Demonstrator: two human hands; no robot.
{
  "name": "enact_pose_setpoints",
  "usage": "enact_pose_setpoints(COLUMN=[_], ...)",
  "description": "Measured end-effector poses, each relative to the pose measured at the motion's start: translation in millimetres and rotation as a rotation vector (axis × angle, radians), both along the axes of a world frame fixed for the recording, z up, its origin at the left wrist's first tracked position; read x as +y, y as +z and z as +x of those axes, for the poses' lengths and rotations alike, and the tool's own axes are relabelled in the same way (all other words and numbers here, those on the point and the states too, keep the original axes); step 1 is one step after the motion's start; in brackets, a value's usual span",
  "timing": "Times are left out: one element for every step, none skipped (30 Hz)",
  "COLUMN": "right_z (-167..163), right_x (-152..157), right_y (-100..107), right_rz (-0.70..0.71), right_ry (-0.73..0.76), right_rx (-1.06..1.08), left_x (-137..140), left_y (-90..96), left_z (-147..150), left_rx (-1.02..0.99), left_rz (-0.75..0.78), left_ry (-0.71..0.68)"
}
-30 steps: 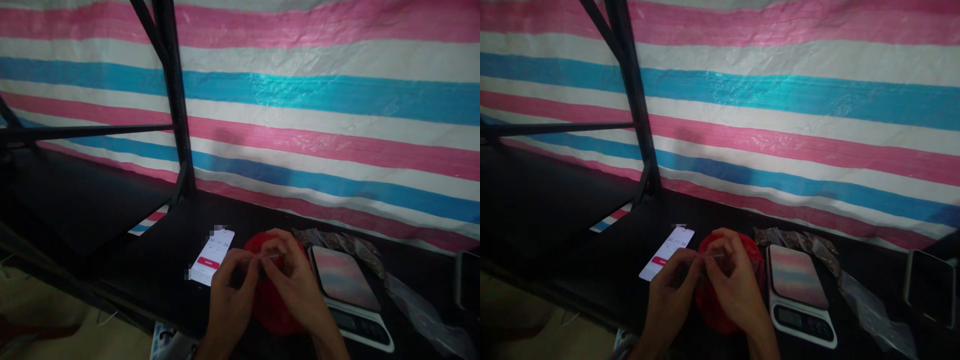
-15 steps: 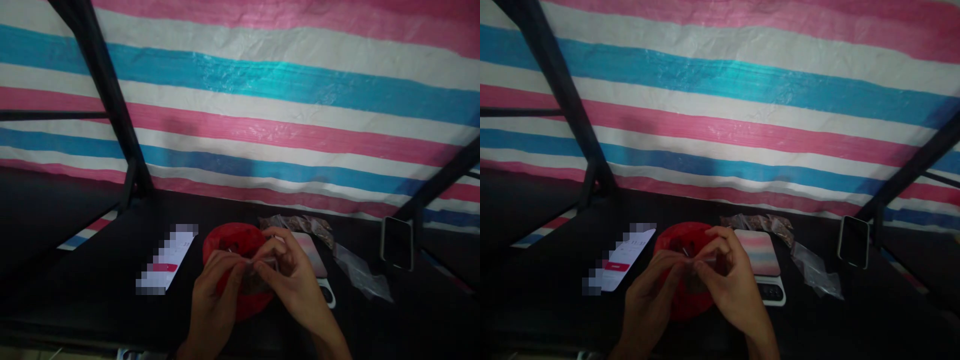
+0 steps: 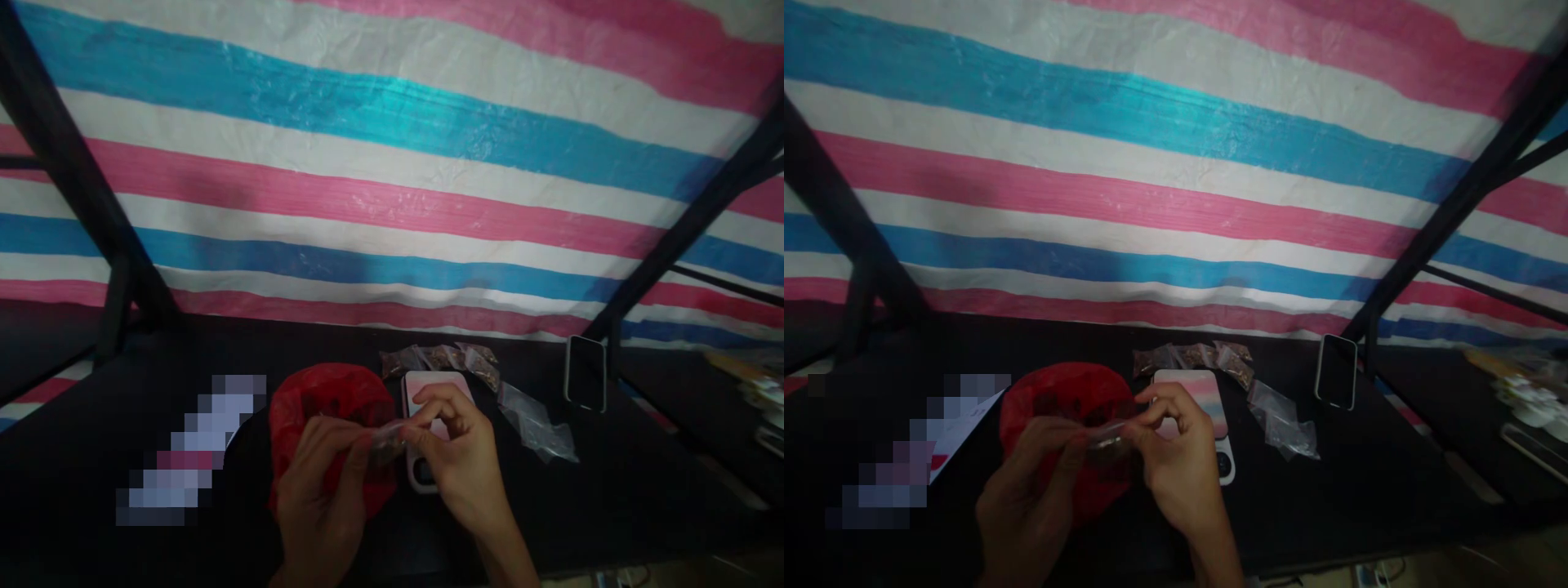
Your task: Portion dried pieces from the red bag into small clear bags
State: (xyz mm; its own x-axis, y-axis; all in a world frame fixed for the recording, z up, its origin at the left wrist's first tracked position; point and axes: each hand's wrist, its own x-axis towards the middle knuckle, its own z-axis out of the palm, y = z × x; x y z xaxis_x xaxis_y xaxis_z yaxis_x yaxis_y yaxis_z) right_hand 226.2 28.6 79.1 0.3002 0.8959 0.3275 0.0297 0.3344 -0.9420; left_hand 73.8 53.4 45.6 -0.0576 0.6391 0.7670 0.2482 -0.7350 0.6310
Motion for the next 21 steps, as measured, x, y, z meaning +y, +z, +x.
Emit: enact_pose_setpoints(right_z=[2.4, 5.1, 8.3, 12.5, 18.1, 25.4, 34.6, 45.6, 58.0, 71.0, 83.9, 95.9, 106.3, 114.6, 120.7, 124.5, 126.4, 126.6, 125.4, 123.2, 120.2], right_x=[0.3, 0.4, 0.6, 1.0, 1.5, 2.3, 3.3, 4.4, 5.3, 6.1, 6.6, 6.8, 7.0, 7.1, 7.7, 8.8, 10.9, 14.0, 18.2, 23.4, 29.2], right_y=[-0.9, -1.3, -1.3, -1.1, -0.9, -0.9, -1.5, -2.7, -4.5, -6.8, -9.5, -12.4, -15.2, -17.9, -20.4, -22.7, -25.0, -27.2, -29.4, -31.7, -34.0], right_rz=[0.029, 0.050, 0.062, 0.066, 0.067, 0.070, 0.080, 0.097, 0.123, 0.155, 0.180, 0.205, 0.227, 0.248, 0.265, 0.278, 0.286, 0.283, 0.267, 0.241, 0.209], right_ry=[-0.018, -0.027, -0.034, -0.044, -0.065, -0.108, -0.178, -0.272, -0.393, -0.524, -0.647, -0.763, -0.864, -0.955, -1.032, -1.094, -1.143, -1.167, -1.162, -1.130, -1.072], right_rx=[-0.018, -0.031, -0.040, -0.044, -0.041, -0.033, -0.020, 0.000, 0.022, 0.044, 0.056, 0.052, 0.038, 0.016, -0.012, -0.041, -0.069, -0.105, -0.150, -0.198, -0.248], left_x=[0.5, 0.9, 1.1, 1.2, 1.3, 1.6, 2.0, 2.6, 3.4, 4.2, 4.9, 5.5, 6.0, 6.4, 6.6, 6.8, 7.0, 7.1, 7.2, 7.3, 7.4], left_y=[0.5, 0.8, 0.8, 0.1, -1.1, -3.0, -5.3, -7.9, -10.4, -12.8, -14.9, -16.6, -18.1, -19.2, -20.2, -21.0, -21.6, -21.9, -21.9, -21.4, -20.5], left_z=[2.3, 4.6, 6.5, 7.9, 8.6, 8.5, 7.3, 5.1, 2.0, -1.9, -6.3, -11.2, -16.2, -21.4, -26.5, -31.4, -36.1, -40.4, -44.3, -47.7, -50.6], left_rx=[0.033, 0.067, 0.097, 0.123, 0.145, 0.165, 0.183, 0.199, 0.214, 0.231, 0.248, 0.266, 0.280, 0.288, 0.292, 0.297, 0.306, 0.314, 0.326, 0.329, 0.330], left_rz=[0.015, 0.029, 0.045, 0.060, 0.074, 0.081, 0.083, 0.080, 0.071, 0.062, 0.058, 0.053, 0.048, 0.042, 0.036, 0.035, 0.036, 0.036, 0.037, 0.038, 0.039], left_ry=[-0.015, -0.030, -0.034, -0.027, -0.011, 0.012, 0.039, 0.061, 0.076, 0.087, 0.097, 0.107, 0.116, 0.124, 0.131, 0.136, 0.138, 0.143, 0.145, 0.152, 0.157])
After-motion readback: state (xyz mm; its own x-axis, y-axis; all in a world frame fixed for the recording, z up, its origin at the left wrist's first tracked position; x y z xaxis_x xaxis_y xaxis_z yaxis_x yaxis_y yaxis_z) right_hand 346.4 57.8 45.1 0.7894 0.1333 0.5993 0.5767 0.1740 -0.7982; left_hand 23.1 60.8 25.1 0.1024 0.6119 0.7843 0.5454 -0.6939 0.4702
